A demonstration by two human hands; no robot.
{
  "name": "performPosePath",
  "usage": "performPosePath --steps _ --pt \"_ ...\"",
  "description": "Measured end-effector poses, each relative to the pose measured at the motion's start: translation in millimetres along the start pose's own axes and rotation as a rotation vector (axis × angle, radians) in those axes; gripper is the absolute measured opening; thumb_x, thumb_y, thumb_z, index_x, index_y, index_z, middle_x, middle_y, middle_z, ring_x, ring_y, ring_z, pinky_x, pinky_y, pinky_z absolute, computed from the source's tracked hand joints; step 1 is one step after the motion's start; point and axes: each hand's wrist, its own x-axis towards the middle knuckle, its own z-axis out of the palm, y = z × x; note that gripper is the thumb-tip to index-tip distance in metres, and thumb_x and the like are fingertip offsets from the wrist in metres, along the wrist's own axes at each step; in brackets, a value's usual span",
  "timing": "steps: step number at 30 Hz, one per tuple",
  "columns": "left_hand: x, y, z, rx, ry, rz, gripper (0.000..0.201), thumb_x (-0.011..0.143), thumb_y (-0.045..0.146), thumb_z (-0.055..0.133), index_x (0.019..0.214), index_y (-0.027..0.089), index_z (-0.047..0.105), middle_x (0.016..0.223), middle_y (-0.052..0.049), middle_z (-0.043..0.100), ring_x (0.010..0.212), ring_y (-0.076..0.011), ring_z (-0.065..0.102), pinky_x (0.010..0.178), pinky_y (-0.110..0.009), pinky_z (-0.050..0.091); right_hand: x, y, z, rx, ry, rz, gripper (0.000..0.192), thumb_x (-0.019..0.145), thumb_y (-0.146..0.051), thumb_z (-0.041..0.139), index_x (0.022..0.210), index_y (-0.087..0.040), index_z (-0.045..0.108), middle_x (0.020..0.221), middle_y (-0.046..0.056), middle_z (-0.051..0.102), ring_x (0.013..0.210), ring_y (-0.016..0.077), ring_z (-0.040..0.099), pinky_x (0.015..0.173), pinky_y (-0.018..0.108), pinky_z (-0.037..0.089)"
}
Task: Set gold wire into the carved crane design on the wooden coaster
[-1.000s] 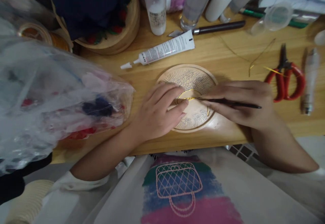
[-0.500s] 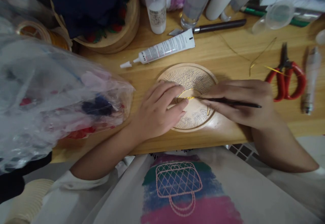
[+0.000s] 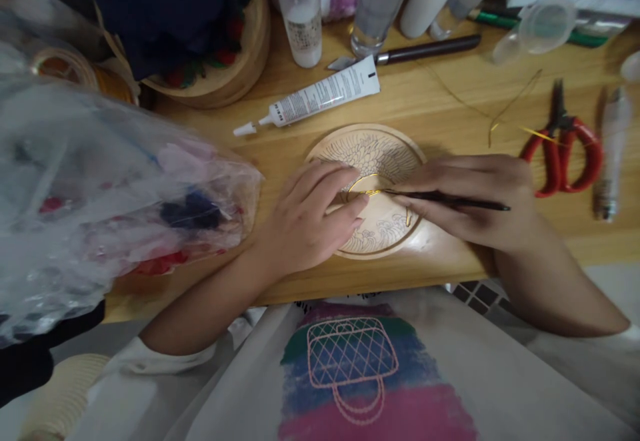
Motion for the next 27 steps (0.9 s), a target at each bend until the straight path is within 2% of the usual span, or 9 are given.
performPosePath --steps 6,13,19,27 --pt "-0.2 -1.9 -7.7 0.058 0.077 -0.051 0.025 0.089 0.027 0.063 0.112 0.018 0.064 0.120 -0.011 0.066 0.115 -0.0256 0.060 0.104 -0.048 0.046 0.8 -1.7 0.0 0.014 0.058 0.049 0.011 0.083 -0.015 0.073 0.093 -0.018 0.070 0.078 0.005 0.073 0.074 0.0132 0.070 0.064 0.024 0.053" --pt "0.3 1.9 -1.2 0.034 -0.113 0.052 0.042 0.091 0.045 0.058 0.124 0.019 0.060 0.137 -0.016 0.055 0.130 -0.0312 0.050 0.111 -0.055 0.037 -0.4 -1.6 -2.1 -0.012 0.047 0.072 0.008 0.085 -0.019 0.071 0.092 -0.021 0.068 0.074 0.001 0.071 0.070 0.0125 0.069 0.060 0.023 0.050" --pt "1.6 3.3 -0.7 0.040 -0.149 0.051 0.046 0.091 0.047 0.058 0.129 0.020 0.058 0.140 -0.018 0.052 0.132 -0.0330 0.047 0.112 -0.055 0.035 -0.3 -1.7 -1.8 0.008 0.071 0.046 0.010 0.083 -0.017 0.072 0.092 -0.018 0.069 0.071 0.003 0.070 0.062 0.0114 0.064 0.054 0.023 0.045" --pt "2.2 4.7 -0.3 0.004 -0.190 0.013 0.050 0.091 0.048 0.058 0.132 0.019 0.056 0.144 -0.019 0.048 0.135 -0.0350 0.043 0.113 -0.056 0.034 -0.1 -0.8 -2.1 -0.002 0.102 0.058 0.008 0.084 -0.018 0.071 0.091 -0.019 0.068 0.067 0.000 0.066 0.058 0.0094 0.057 0.054 0.021 0.045"
